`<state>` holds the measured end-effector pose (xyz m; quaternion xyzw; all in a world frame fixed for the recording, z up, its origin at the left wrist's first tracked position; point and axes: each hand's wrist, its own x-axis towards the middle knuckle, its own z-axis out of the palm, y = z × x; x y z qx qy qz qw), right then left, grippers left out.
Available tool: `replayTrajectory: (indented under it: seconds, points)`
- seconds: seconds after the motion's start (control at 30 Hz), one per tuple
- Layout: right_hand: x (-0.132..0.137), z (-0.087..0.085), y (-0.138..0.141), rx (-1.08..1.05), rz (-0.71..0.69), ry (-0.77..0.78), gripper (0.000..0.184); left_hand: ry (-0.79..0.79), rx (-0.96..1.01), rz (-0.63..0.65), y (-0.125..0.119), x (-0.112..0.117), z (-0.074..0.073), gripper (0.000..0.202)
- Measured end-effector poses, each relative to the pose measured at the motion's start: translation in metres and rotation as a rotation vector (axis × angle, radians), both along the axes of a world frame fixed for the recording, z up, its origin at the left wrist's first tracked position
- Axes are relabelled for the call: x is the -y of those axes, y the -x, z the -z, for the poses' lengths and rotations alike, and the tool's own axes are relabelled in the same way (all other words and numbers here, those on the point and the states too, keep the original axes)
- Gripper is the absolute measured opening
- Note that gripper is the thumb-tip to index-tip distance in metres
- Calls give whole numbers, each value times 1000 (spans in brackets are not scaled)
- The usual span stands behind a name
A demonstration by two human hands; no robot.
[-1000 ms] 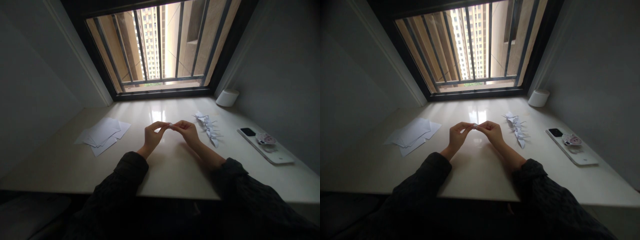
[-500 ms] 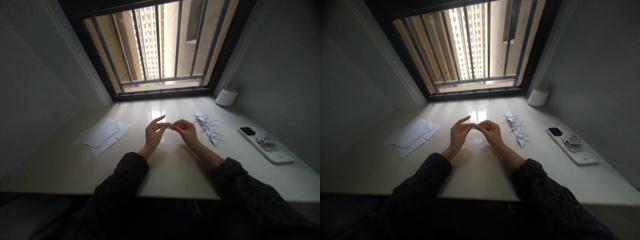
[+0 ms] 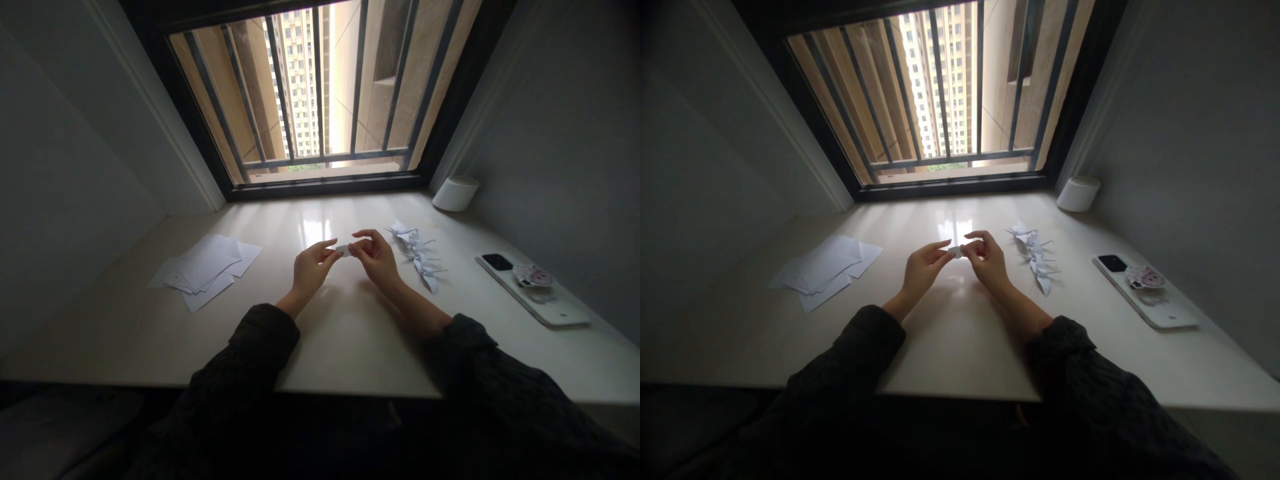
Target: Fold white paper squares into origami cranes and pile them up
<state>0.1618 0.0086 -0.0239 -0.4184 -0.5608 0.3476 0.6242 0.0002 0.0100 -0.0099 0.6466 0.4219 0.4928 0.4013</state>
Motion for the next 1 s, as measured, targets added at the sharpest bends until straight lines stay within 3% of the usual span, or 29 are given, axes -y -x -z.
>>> replayTrajectory:
  seconds: [0.1,0.23,0.37,0.57,0.7,0.83,1.0]
  points:
    - [4,-8,-6,221,34,-86,22,69,-32,71,2,-1,-1,40]
    - [11,-20,-12,451,-8,-142,16,194,-101,173,7,-3,-2,35]
    - [13,-23,-13,623,-92,-141,14,208,-263,219,14,-8,0,35]
    - [11,-14,-5,411,-58,-76,24,142,-278,115,13,-9,-2,30]
    - [12,-13,-3,404,-7,-77,25,53,-341,42,9,-3,-7,21]
    - [13,-13,-3,405,46,-87,27,36,-340,25,7,-2,-8,19]
    - [9,-10,-2,214,92,-49,34,92,-288,84,6,-1,-2,23]
